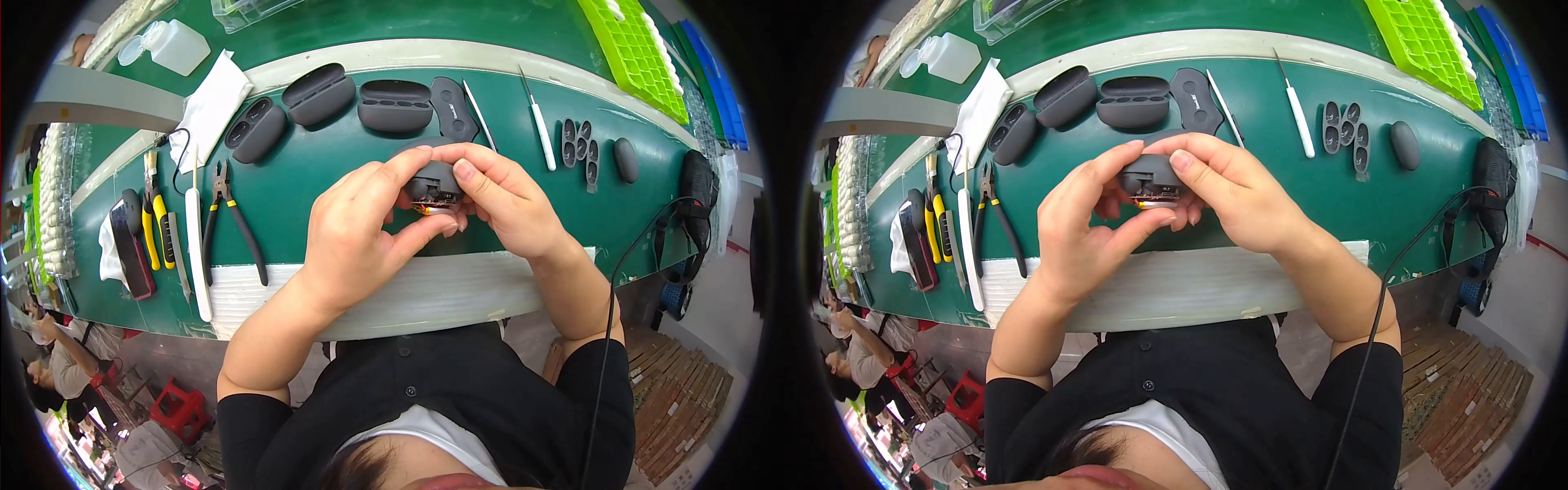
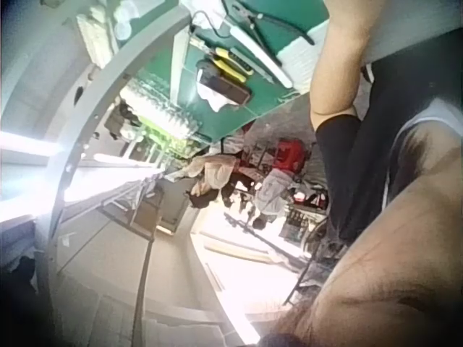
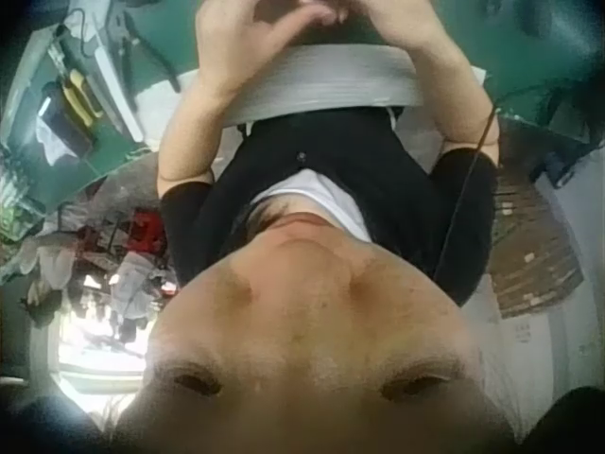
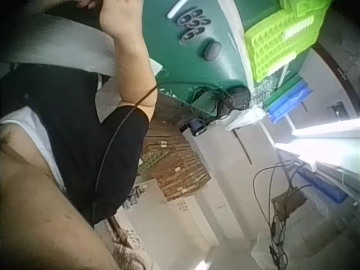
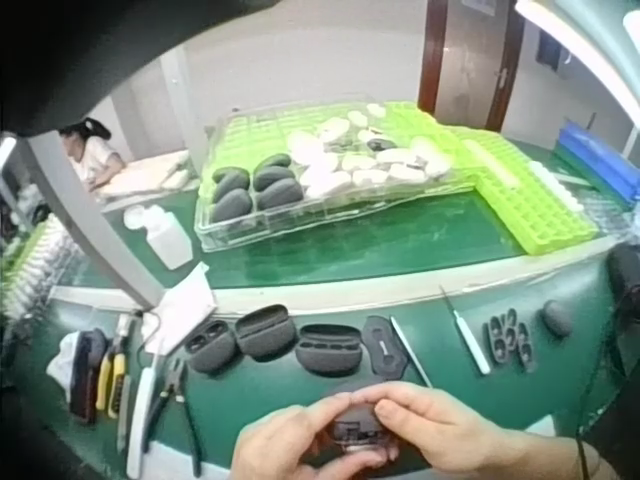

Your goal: Assembling and gluing components of a electronic device case on a manufacturing line.

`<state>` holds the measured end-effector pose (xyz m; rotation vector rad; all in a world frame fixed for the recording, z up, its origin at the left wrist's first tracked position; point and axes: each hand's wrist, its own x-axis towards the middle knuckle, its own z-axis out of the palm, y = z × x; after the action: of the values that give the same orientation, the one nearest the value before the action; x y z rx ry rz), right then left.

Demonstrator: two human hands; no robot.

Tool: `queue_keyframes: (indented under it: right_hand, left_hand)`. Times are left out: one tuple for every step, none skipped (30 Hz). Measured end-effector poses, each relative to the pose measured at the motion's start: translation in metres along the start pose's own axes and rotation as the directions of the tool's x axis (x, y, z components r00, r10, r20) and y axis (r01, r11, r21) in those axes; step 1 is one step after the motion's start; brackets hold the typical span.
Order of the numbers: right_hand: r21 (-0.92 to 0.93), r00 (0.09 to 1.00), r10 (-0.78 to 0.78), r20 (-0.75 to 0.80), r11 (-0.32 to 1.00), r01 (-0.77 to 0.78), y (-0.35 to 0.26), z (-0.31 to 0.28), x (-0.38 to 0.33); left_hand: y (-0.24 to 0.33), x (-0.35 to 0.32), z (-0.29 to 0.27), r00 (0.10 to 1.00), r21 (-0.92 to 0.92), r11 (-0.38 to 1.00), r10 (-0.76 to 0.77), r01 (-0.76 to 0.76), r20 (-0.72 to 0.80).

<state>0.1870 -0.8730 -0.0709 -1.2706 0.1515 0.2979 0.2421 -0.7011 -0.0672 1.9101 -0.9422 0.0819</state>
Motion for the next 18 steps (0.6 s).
queue_keyframes:
  right_hand:
    - [0.005,1.000,-0.009,-0.004,1.000,0.009,-0.0003,-0.0001,-0.0003]
    - [0.009,1.000,-0.018,-0.008,1.000,0.018,-0.0005,-0.0003,-0.0005]
    - [0.009,1.000,-0.020,-0.009,1.000,0.020,-0.0006,-0.0005,-0.0007]
    - [-0.003,1.000,-0.027,-0.016,1.000,0.027,-0.0007,-0.0005,-0.0008]
    - [-0.014,0.999,-0.034,-0.022,0.999,0.033,-0.0010,-0.0001,-0.0009]
    - [-0.015,0.999,-0.035,-0.022,0.999,0.035,-0.0012,0.0005,-0.0009]
    - [-0.008,0.999,-0.036,-0.024,0.999,0.036,-0.0014,0.0011,-0.0008]
    - [-0.002,0.999,-0.037,-0.027,0.999,0.037,-0.0016,0.0015,-0.0007]
    - [-0.003,0.999,-0.038,-0.027,0.999,0.038,-0.0014,0.0016,-0.0006]
    - [0.000,0.999,-0.041,-0.024,0.999,0.041,-0.0007,0.0017,-0.0004]
    - [0.005,0.999,-0.044,-0.023,0.999,0.044,-0.0003,0.0005,-0.0005]
    - [0.007,0.999,-0.045,-0.024,0.999,0.045,-0.0003,-0.0002,-0.0007]
    - [0.006,0.998,-0.050,-0.028,0.999,0.050,-0.0003,-0.0009,-0.0008]
    - [0.001,0.998,-0.054,-0.031,0.999,0.054,-0.0006,-0.0003,-0.0007]
    - [0.001,0.998,-0.055,-0.031,0.999,0.055,-0.0010,-0.0001,-0.0007]
    - [0.000,0.998,-0.057,-0.028,0.998,0.057,-0.0015,-0.0002,-0.0008]
    - [-0.001,0.998,-0.060,-0.025,0.998,0.060,-0.0017,0.0001,-0.0009]
    - [-0.001,0.998,-0.060,-0.025,0.998,0.060,-0.0019,0.0003,-0.0009]
  left_hand:
    - [-0.0018,-0.0009,0.0003,1.000,-0.010,1.000,-0.015,0.015,0.005]
    - [-0.0026,-0.0013,0.0006,0.999,-0.020,0.999,-0.030,0.030,0.011]
    - [-0.0021,-0.0009,0.0007,1.000,-0.019,0.999,-0.028,0.028,0.011]
    - [-0.0014,-0.0006,0.0007,0.999,-0.036,0.998,-0.041,0.042,0.016]
    - [-0.0006,-0.0004,0.0003,0.998,-0.052,0.997,-0.055,0.056,0.020]
    - [-0.0007,-0.0006,0.0003,0.998,-0.051,0.997,-0.054,0.055,0.020]
    - [-0.0013,-0.0010,0.0005,0.999,-0.060,0.997,-0.052,0.052,0.015]
    - [-0.0017,-0.0012,0.0005,0.999,-0.069,0.996,-0.049,0.050,0.010]
    - [-0.0014,-0.0013,-0.0001,0.999,-0.070,0.996,-0.048,0.049,0.009]
    - [-0.0010,-0.0014,-0.0009,0.999,-0.066,0.996,-0.052,0.053,0.015]
    - [-0.0006,-0.0007,-0.0004,0.998,-0.061,0.996,-0.057,0.058,0.024]
    - [-0.0007,-0.0001,0.0006,0.998,-0.061,0.997,-0.056,0.057,0.025]
    - [-0.0012,0.0005,0.0018,0.999,-0.065,0.997,-0.044,0.045,0.020]
    - [-0.0017,0.0004,0.0019,0.999,-0.069,0.997,-0.032,0.032,0.012]
    - [-0.0018,0.0004,0.0018,0.999,-0.069,0.997,-0.031,0.032,0.011]
    - [-0.0018,0.0005,0.0017,0.999,-0.075,0.997,-0.032,0.033,0.010]
    - [-0.0018,0.0002,0.0015,0.999,-0.081,0.996,-0.034,0.035,0.010]
    - [-0.0018,0.0000,0.0012,0.999,-0.080,0.996,-0.034,0.035,0.010]
